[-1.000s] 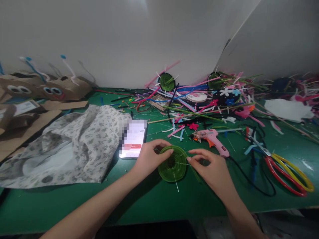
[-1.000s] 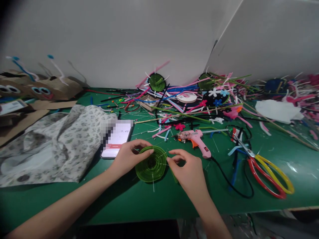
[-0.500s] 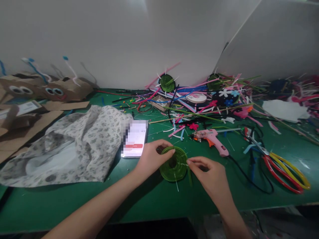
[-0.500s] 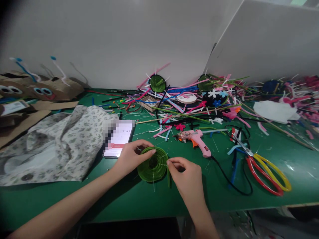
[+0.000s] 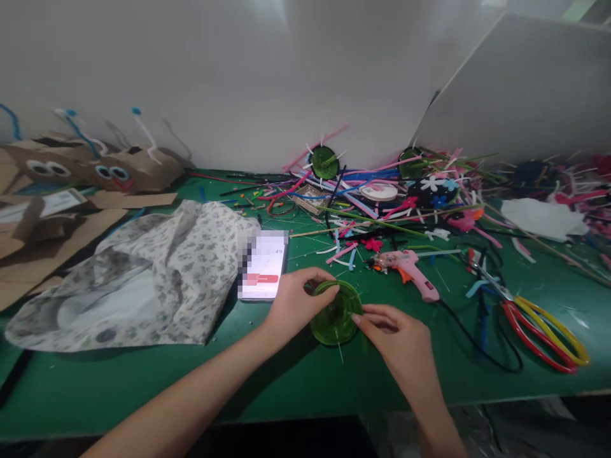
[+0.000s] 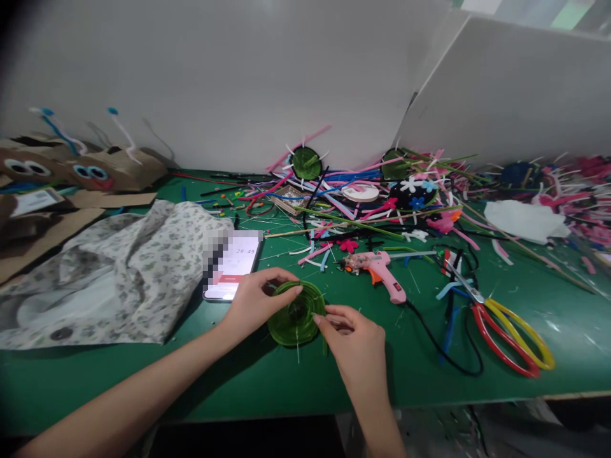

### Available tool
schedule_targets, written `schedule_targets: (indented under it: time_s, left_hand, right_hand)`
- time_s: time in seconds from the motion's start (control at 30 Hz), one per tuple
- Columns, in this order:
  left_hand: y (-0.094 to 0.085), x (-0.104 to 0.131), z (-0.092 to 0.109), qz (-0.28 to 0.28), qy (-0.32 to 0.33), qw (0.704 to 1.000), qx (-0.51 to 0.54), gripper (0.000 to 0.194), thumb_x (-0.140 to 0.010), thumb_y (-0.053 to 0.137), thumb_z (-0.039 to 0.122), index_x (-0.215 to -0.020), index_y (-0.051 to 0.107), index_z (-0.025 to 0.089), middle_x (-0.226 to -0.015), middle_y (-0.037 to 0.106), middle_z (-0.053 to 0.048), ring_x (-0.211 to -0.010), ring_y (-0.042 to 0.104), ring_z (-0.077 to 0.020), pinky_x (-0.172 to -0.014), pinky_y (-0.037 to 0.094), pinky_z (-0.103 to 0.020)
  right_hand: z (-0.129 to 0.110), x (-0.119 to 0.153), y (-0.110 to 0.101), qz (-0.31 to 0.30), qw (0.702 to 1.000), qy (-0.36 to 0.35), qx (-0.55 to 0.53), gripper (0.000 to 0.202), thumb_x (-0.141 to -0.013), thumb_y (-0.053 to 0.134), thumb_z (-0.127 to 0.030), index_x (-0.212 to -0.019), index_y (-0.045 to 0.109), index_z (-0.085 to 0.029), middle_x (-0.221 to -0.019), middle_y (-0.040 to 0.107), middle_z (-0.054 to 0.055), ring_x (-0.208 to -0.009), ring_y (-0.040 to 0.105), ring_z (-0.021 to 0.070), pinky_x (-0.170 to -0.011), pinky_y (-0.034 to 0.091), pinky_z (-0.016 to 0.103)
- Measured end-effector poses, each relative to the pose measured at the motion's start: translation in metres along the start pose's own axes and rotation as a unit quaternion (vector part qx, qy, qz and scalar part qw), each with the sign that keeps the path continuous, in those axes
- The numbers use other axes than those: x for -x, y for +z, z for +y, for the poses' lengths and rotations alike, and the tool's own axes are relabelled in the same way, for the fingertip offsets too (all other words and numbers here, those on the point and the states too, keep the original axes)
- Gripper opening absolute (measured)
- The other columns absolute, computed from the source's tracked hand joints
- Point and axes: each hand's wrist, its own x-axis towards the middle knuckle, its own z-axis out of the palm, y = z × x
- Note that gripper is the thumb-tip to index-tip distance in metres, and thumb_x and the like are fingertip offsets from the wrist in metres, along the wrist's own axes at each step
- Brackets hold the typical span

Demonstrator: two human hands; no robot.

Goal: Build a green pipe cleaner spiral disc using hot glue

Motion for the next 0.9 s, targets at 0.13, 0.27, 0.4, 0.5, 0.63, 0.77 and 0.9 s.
schedule_targets:
  time_s: [0.13, 0.27, 0.4, 0.5, 0.63, 0.77, 0.9]
  left_hand:
    - [-0.003, 0.001, 0.004, 0.036, 0.011, 0.999, 0.026, 0.007, -0.076, 0.068, 0.024, -0.081, 0.070, 0.020, -0.077, 0.071, 0.000, -0.068, 0.063, -0.0146, -0.056, 0.046, -0.023]
    - [-0.005, 0.000, 0.007, 0.074, 0.022, 0.996, 0.035, 0.007, -0.078, 0.067, 0.023, -0.083, 0.069, 0.019, -0.080, 0.070, -0.001, -0.072, 0.063, -0.0148, -0.062, 0.049, -0.024]
    - [-0.004, 0.001, 0.008, 0.054, 0.022, 0.997, 0.052, 0.010, -0.078, 0.067, 0.025, -0.086, 0.067, 0.018, -0.084, 0.069, -0.002, -0.077, 0.064, -0.0161, -0.064, 0.051, -0.024]
    - [-0.004, 0.004, 0.010, -0.022, 0.011, 0.995, 0.094, 0.022, -0.076, 0.071, 0.028, -0.095, 0.066, 0.019, -0.092, 0.070, -0.004, -0.086, 0.067, -0.0181, -0.067, 0.054, -0.025]
    - [-0.005, 0.005, 0.013, -0.134, -0.015, 0.979, 0.155, 0.028, -0.077, 0.070, 0.030, -0.102, 0.065, 0.018, -0.098, 0.071, -0.006, -0.091, 0.068, -0.0190, -0.078, 0.055, -0.029]
    - [-0.007, 0.005, 0.014, -0.190, -0.033, 0.968, 0.160, 0.027, -0.077, 0.070, 0.035, -0.097, 0.062, 0.018, -0.085, 0.069, -0.003, -0.076, 0.066, -0.0167, -0.069, 0.052, -0.028]
    - [-0.008, 0.006, 0.013, -0.222, 0.004, 0.972, 0.083, 0.021, -0.077, 0.069, 0.037, -0.080, 0.059, 0.018, -0.067, 0.059, 0.002, -0.061, 0.056, -0.0120, -0.055, 0.043, -0.022]
  right_hand:
    - [-0.003, -0.005, 0.002, 0.008, 0.999, -0.038, -0.025, 0.026, -0.069, 0.074, -0.039, -0.085, 0.074, -0.019, -0.080, 0.075, 0.008, -0.080, 0.072, 0.0280, -0.068, 0.061, 0.034]
    - [-0.011, -0.011, 0.002, 0.025, 0.998, -0.056, -0.025, 0.027, -0.070, 0.074, -0.040, -0.087, 0.074, -0.019, -0.082, 0.075, 0.008, -0.079, 0.072, 0.0263, -0.069, 0.061, 0.034]
    - [-0.017, -0.024, -0.005, 0.038, 0.995, -0.088, 0.004, 0.024, -0.071, 0.073, -0.038, -0.085, 0.074, -0.019, -0.082, 0.075, 0.006, -0.078, 0.072, 0.0248, -0.071, 0.060, 0.034]
    - [-0.019, -0.041, -0.017, 0.056, 0.989, -0.135, 0.024, 0.025, -0.072, 0.073, -0.036, -0.090, 0.073, -0.019, -0.083, 0.075, 0.006, -0.081, 0.072, 0.0253, -0.075, 0.060, 0.036]
    - [-0.025, -0.061, -0.035, 0.047, 0.973, -0.215, 0.076, 0.035, -0.074, 0.071, -0.033, -0.107, 0.067, -0.022, -0.086, 0.075, 0.005, -0.090, 0.071, 0.0252, -0.082, 0.057, 0.039]
    - [-0.038, -0.066, -0.041, -0.049, 0.949, -0.264, 0.164, 0.043, -0.078, 0.065, -0.027, -0.121, 0.058, -0.027, -0.086, 0.074, 0.001, -0.092, 0.069, 0.0218, -0.081, 0.054, 0.036]
    - [-0.047, -0.063, -0.035, -0.179, 0.912, -0.302, 0.209, 0.047, -0.084, 0.054, -0.020, -0.129, 0.053, -0.031, -0.093, 0.072, 0.000, -0.088, 0.068, 0.0180, -0.079, 0.052, 0.032]
